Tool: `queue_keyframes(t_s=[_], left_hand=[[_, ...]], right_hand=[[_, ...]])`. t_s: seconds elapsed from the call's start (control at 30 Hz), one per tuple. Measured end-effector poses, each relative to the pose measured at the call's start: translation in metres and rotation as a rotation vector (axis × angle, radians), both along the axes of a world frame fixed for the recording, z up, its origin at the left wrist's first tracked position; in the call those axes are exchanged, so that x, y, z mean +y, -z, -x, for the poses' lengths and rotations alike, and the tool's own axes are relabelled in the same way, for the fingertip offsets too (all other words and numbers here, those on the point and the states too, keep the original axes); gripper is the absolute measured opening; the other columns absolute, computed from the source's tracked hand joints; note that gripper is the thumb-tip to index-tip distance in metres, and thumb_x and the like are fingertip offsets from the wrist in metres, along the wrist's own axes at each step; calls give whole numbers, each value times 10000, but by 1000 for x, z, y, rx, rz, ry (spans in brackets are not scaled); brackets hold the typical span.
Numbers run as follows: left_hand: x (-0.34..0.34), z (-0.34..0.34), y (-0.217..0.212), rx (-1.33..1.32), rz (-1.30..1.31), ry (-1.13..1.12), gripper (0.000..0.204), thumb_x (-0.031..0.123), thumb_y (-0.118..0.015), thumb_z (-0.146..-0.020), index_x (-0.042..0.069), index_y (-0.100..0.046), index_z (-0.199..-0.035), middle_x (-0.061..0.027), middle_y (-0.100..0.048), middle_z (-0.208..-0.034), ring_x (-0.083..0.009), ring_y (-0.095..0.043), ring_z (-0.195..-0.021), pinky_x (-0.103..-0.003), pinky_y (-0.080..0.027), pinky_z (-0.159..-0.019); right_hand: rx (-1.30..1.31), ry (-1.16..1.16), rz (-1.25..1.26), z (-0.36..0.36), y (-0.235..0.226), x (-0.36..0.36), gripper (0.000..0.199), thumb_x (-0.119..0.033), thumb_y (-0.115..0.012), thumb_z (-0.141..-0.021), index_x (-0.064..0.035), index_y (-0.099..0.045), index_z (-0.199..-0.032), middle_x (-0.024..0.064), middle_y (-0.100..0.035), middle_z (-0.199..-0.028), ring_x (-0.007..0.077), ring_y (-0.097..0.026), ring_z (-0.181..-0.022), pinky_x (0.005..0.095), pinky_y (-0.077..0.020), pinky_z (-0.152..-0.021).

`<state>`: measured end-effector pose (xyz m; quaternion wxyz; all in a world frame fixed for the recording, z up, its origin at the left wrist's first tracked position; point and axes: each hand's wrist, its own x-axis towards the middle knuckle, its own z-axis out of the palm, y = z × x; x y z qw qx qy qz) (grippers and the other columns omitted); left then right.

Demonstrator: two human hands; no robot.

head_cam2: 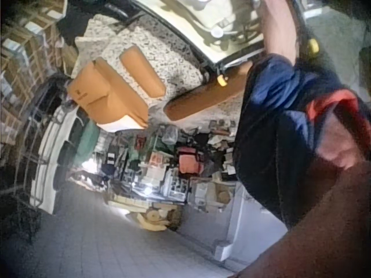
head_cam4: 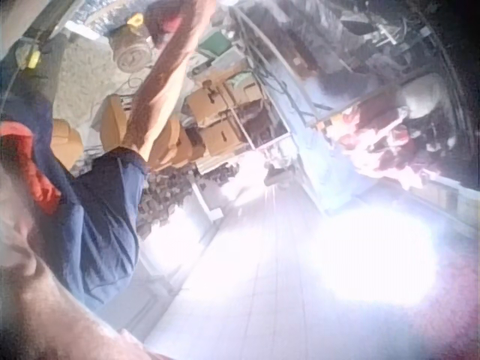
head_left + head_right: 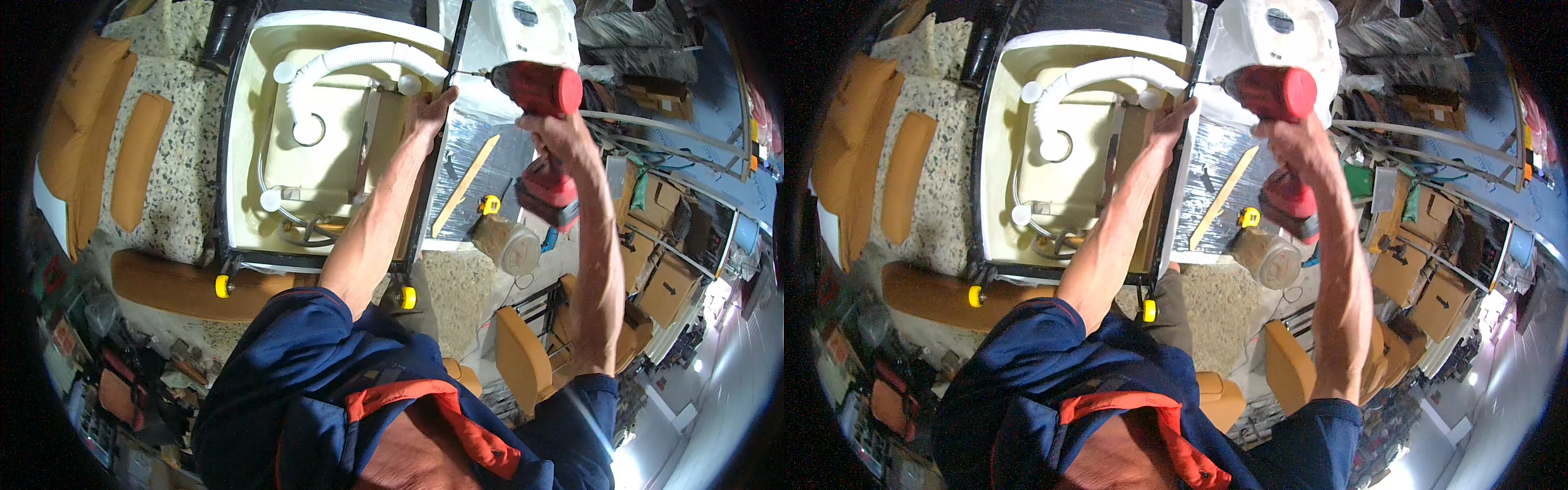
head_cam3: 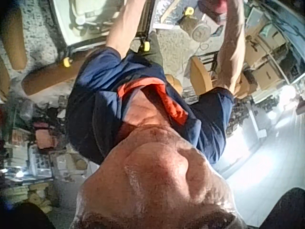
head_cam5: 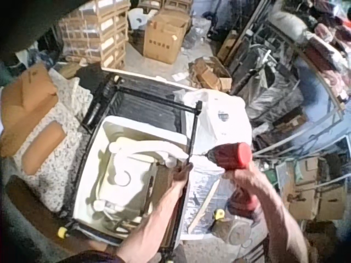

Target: The person assembles a chair by attaching a metal frame to a white plastic seat base using a red cordless drill. They position the frame, insert screws, and tighten them at multiple points around the perimeter of the seat base.

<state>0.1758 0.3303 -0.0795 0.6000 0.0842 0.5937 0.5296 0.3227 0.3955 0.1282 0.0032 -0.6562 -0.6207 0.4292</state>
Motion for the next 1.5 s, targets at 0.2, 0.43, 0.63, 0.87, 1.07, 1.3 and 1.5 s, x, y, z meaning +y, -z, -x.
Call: queue_keyframes(t_s=[0.2, 0.43, 0.63, 0.87, 1.07, 1.3, 1.5], left_hand=[[2, 1, 18, 41, -69, 30, 320, 282, -778, -870, -15, -713, -970, -68, -706, -891, -148, -649, -796, -324, -501, -683], [4, -8, 35, 114, -70, -6, 338, 255, -774, -861, -22, -707, -1042, -81, -725, -941, -160, -649, -815, -363, -504, -735], [-2, -1, 8, 266, -61, 16, 329, 292, -774, -850, -26, -738, -928, -77, -718, -796, -161, -638, -746, -375, -489, -690], [-1, -9, 26, 270, -113, -29, 495, 438, -769, -825, -42, -695, -728, -157, -665, -646, -265, -652, -650, -452, -493, -677], [-1, -9, 25, 250, -101, -33, 492, 420, -771, -835, -43, -679, -695, -131, -633, -597, -243, -616, -582, -445, -478, -627], [-4, -3, 19, 298, -76, 70, 409, 354, -775, -850, -39, -702, -767, -61, -637, -645, -146, -571, -599, -366, -445, -570], [-2, -6, 20, 238, -101, 14, 443, 391, -772, -849, -32, -692, -747, -107, -640, -640, -200, -602, -621, -407, -456, -620]], right_hand=[[-253, -271, 7, 45, -22, 41, 202, -188, -714, -791, -17, -611, -762, 14, -523, -534, 123, -484, -440, 314, -374, -418], [-228, -237, 49, 50, -1, 36, 208, -175, -699, -794, -24, -566, -740, 20, -512, -529, 124, -474, -423, 322, -367, -411], [-212, -230, 91, 47, -3, 39, 181, -152, -683, -806, -20, -559, -808, 18, -503, -528, 128, -474, -422, 331, -366, -410], [-193, -242, 88, 39, 9, 42, 163, -137, -672, -784, -22, -561, -816, 22, -503, -525, 140, -476, -424, 338, -370, -416], [-376, -338, 32, 57, 6, 41, 163, -136, -673, -761, -11, -588, -824, 45, -526, -530, 152, -505, -445, 342, -393, -434], [-406, -336, 56, 55, 6, 42, 208, -129, -679, -746, 0, -619, -898, 59, -565, -579, 161, -536, -490, 341, -411, -456], [-388, -325, -32, 54, 9, 38, 222, -126, -678, -759, 4, -624, -931, 68, -569, -584, 164, -543, -509, 349, -420, -471]])
